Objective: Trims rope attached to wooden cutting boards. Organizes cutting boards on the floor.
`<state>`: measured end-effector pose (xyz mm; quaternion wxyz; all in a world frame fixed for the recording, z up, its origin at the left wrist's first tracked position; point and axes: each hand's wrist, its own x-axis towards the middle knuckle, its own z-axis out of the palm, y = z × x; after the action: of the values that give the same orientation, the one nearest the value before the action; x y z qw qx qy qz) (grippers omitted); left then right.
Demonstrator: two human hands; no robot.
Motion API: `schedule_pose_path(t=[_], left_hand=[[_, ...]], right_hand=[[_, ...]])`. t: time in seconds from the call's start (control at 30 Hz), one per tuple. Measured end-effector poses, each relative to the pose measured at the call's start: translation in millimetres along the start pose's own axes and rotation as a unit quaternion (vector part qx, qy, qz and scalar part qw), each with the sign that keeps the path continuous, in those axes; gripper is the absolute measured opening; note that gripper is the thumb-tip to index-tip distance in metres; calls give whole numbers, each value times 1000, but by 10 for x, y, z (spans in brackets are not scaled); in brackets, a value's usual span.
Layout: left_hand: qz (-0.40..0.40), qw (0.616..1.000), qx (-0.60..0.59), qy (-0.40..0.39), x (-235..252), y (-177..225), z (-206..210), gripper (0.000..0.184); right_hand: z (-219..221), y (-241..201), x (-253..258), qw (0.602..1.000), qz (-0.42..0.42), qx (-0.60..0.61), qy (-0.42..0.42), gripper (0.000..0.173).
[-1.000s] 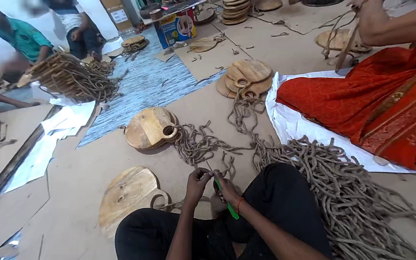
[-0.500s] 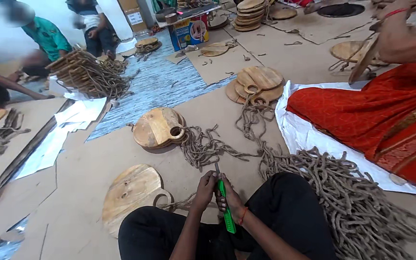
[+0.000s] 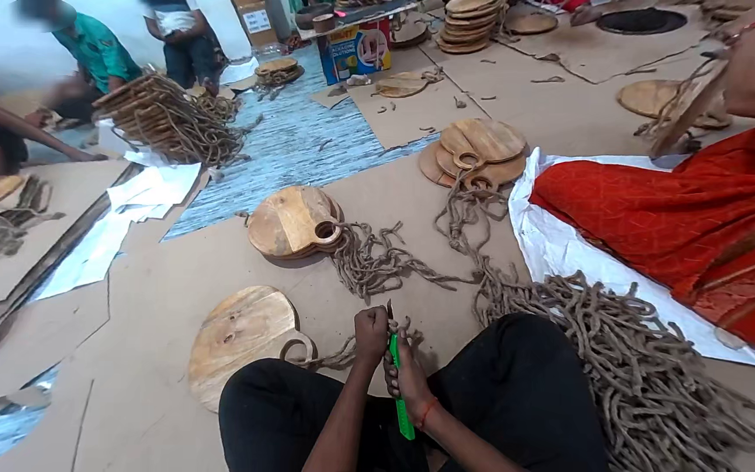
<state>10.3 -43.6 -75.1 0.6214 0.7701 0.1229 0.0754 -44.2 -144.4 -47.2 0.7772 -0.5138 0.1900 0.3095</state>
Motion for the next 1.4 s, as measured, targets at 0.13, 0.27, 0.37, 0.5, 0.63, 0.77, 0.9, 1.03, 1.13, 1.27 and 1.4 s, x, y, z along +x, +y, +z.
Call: schedule_pose_path(t=[0.13, 0.27, 0.37, 0.5, 0.63, 0.77, 0.9, 1.03, 1.13, 1.27, 1.4], left_hand=[[-20, 997, 67, 17, 7, -41, -7, 43], [-189, 963, 60, 183, 325, 82, -726, 48], [-143, 977, 59, 149, 382, 154, -641, 54], [-141, 988, -34, 42, 149, 176, -235, 57], [-153, 986, -34, -57, 3, 239, -232, 57], [-149, 986, -28, -73, -14, 170, -270, 62], [-150, 981, 117, 35, 89, 204, -383, 47], [-233, 923, 295, 79, 147, 369, -794, 58], [-328, 874, 353, 71, 163, 310, -876, 56], [-328, 835, 441, -41, 172, 154, -656, 49], [-286, 818, 498, -28, 204, 105, -733, 42]], right_hand=[[119, 85, -176, 997, 8, 68, 27, 61], [-15, -29, -638, 977, -163, 135, -9, 68], [-436, -267, -483, 986, -104, 114, 57, 71], [-608, -241, 1, 991, -107, -72, 40, 48], [-360, -243, 344, 955, -217, -198, -41, 57], [-221, -231, 476, 948, -266, -176, 1, 16], [-446, -575, 168, 924, -310, -194, 114, 21], [-1337, -1233, -508, 795, -421, -316, 303, 43], [-1851, -1659, -1104, 745, -403, -423, 323, 43], [-1961, -1854, -1458, 793, -286, -471, 261, 61], [-1731, -1695, -949, 860, -291, -373, 192, 51]])
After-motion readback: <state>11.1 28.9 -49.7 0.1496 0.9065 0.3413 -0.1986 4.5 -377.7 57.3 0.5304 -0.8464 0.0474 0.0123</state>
